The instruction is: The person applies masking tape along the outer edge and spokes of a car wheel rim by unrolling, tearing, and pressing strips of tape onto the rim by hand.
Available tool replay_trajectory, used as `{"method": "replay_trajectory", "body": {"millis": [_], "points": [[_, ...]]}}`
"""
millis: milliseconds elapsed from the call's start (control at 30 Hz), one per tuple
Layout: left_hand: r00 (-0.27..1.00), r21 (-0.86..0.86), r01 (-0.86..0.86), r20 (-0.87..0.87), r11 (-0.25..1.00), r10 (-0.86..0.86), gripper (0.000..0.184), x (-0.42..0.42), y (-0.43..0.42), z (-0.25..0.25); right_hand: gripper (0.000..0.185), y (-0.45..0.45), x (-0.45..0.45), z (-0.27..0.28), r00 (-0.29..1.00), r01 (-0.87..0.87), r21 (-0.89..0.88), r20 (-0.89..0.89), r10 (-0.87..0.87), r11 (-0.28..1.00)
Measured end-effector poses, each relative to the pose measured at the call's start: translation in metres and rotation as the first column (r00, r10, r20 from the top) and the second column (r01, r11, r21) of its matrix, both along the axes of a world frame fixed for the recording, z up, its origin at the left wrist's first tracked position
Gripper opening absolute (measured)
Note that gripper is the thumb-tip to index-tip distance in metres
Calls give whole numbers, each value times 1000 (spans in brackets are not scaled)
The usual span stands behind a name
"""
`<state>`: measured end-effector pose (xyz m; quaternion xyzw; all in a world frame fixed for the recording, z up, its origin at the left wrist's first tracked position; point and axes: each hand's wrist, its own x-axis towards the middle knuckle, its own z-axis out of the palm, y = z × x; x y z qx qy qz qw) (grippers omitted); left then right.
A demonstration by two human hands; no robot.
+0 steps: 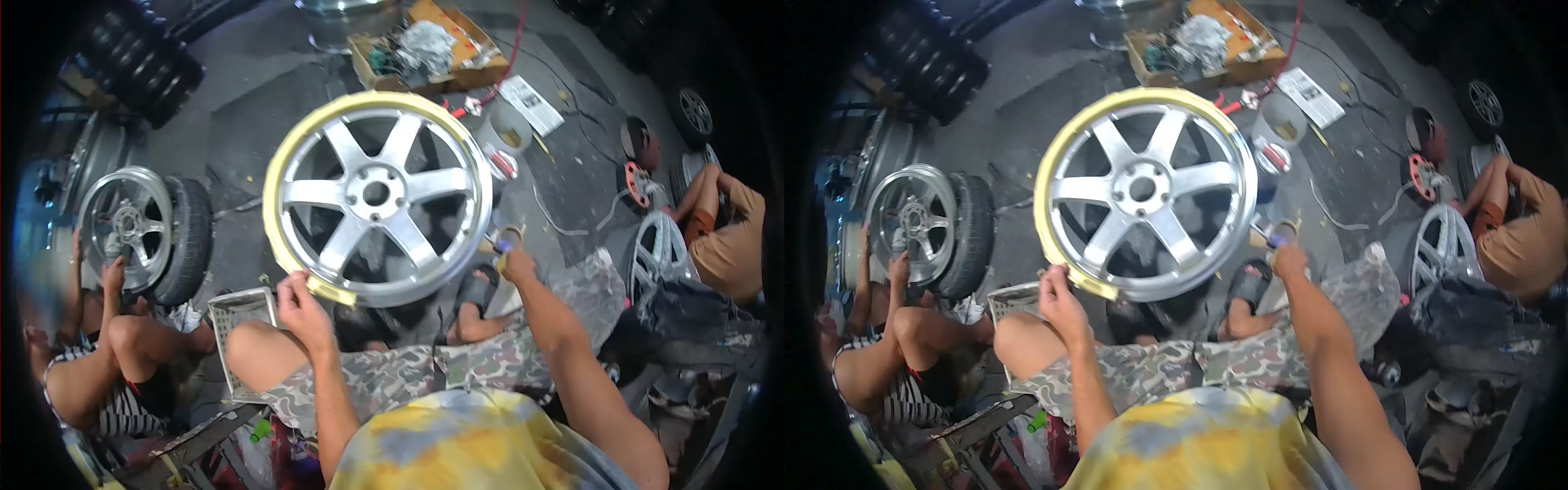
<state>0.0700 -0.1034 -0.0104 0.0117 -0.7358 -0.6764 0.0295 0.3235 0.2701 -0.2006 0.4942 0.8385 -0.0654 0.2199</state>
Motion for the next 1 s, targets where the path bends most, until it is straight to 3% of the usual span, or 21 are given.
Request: {"method": "replay_trajectory", "body": {"millis": [100, 300, 433, 500, 533, 600, 633, 700, 767, 833, 900, 967, 1000], "points": [[999, -32, 52, -2, 998, -52, 25, 10, 10, 22, 34, 3, -10, 5, 993, -44, -55, 103, 50, 997], [994, -37, 90, -59, 995, -92, 27, 19, 26, 32, 28, 0, -42, 110, 996, -71, -82, 55, 75, 994], [968, 45, 248, -43, 968, -246, 22, 25, 36, 37, 25, -30, -32, 225, 929, -117, -10, -355, 106, 993], [932, 2, 357, -64, 934, -357, 23, 24, 38, 43, 26, -32, -15, 236, 818, -128, -95, -573, 51, 987], [909, -13, 410, -81, 912, -409, 23, 23, 40, 45, 26, -37, -12, 244, 816, -148, -108, -575, 60, 983], [860, -75, 503, -54, 861, -507, 22, 21, 45, 64, 23, -56, -8, 270, 668, -200, -275, -741, -74, 941], [832, -100, 549, -23, 830, -554, 22, 23, 50, 77, 23, -65, -10, 278, 685, -191, -293, -724, -86, 937], [788, -66, 614, -6, 786, -616, 24, 24, 61, 88, 21, -82, -15, 294, 563, -358, -390, -815, -137, 849], [731, -72, 681, 11, 728, -682, 27, 24, 71, 98, 23, -92, -15, 283, 527, -423, -378, -842, -116, 824], [687, -112, 719, -35, 686, -726, 24, 23, 79, 100, 25, -103, -22, 288, 414, -505, -341, -902, -124, 793], [655, -106, 751, -12, 652, -756, 27, 25, 83, 106, 22, -109, -24, 290, 395, -519, -351, -907, -145, 780], [569, -197, 808, 18, 555, -822, 33, 26, 84, 116, 20, -115, -26, 290, 369, -560, -268, -928, -53, 784], [535, -138, 837, 7, 529, -845, 39, 26, 84, 111, 19, -117, -26, 291, 360, -565, -270, -931, -62, 780]]}}
